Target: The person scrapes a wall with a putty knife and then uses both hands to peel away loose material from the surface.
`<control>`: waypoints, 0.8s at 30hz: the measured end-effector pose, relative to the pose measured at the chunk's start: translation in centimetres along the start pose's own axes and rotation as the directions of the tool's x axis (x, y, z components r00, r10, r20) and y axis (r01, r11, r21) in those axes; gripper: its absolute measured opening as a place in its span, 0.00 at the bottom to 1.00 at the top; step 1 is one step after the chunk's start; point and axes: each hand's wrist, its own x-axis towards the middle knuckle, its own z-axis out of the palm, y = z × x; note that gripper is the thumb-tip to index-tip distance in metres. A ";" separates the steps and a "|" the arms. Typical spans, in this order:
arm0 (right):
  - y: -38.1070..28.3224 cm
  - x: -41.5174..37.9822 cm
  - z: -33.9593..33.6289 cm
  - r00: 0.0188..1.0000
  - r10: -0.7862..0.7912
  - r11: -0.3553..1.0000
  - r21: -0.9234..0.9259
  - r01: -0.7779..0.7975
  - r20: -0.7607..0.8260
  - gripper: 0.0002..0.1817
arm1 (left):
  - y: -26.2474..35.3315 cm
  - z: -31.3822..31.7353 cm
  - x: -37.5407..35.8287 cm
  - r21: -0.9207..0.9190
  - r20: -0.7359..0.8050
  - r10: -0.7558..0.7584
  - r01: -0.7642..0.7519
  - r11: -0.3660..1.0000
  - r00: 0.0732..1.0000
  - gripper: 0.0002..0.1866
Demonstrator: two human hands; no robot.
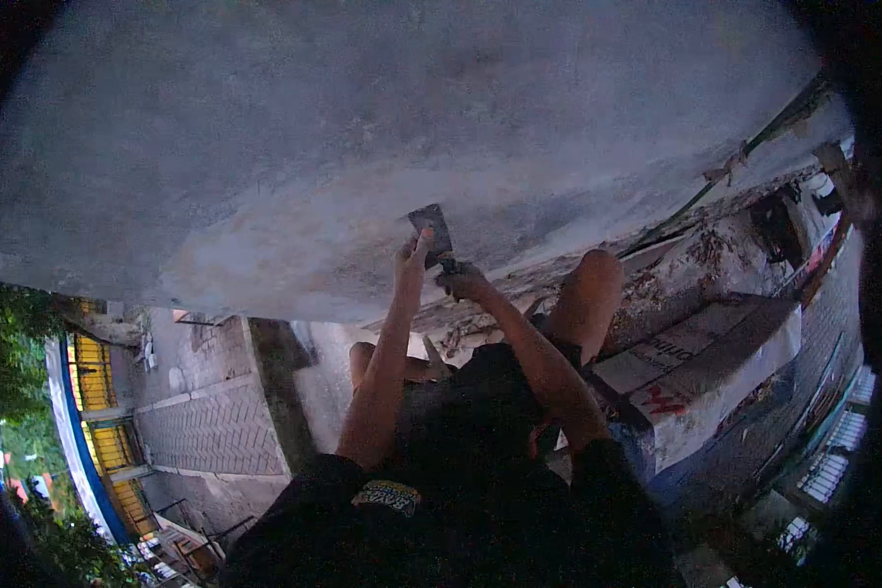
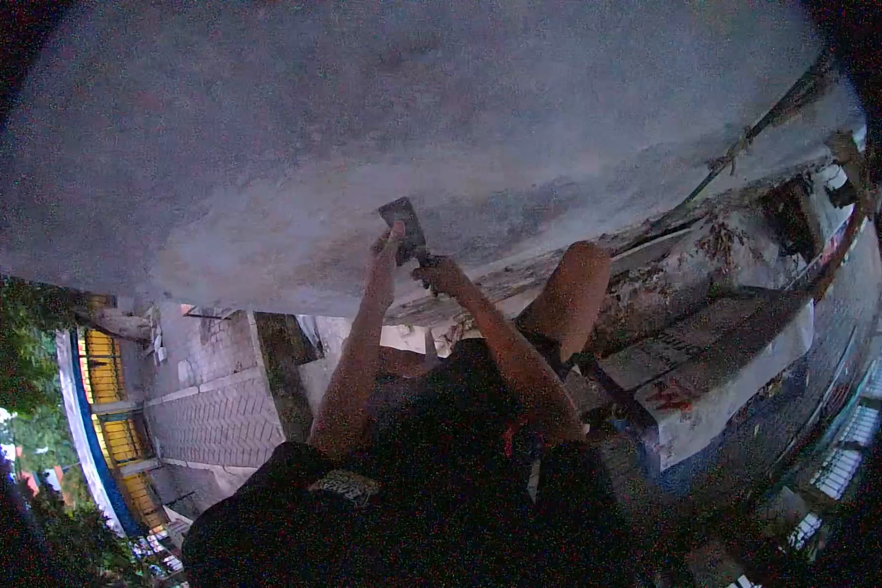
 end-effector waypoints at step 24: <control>-1.1 -2.2 1.7 0.936 -0.235 0.968 0.019 0.249 -0.262 0.14 | -0.8 -0.3 0.4 0.141 -0.040 -0.085 0.090 0.986 0.996 0.23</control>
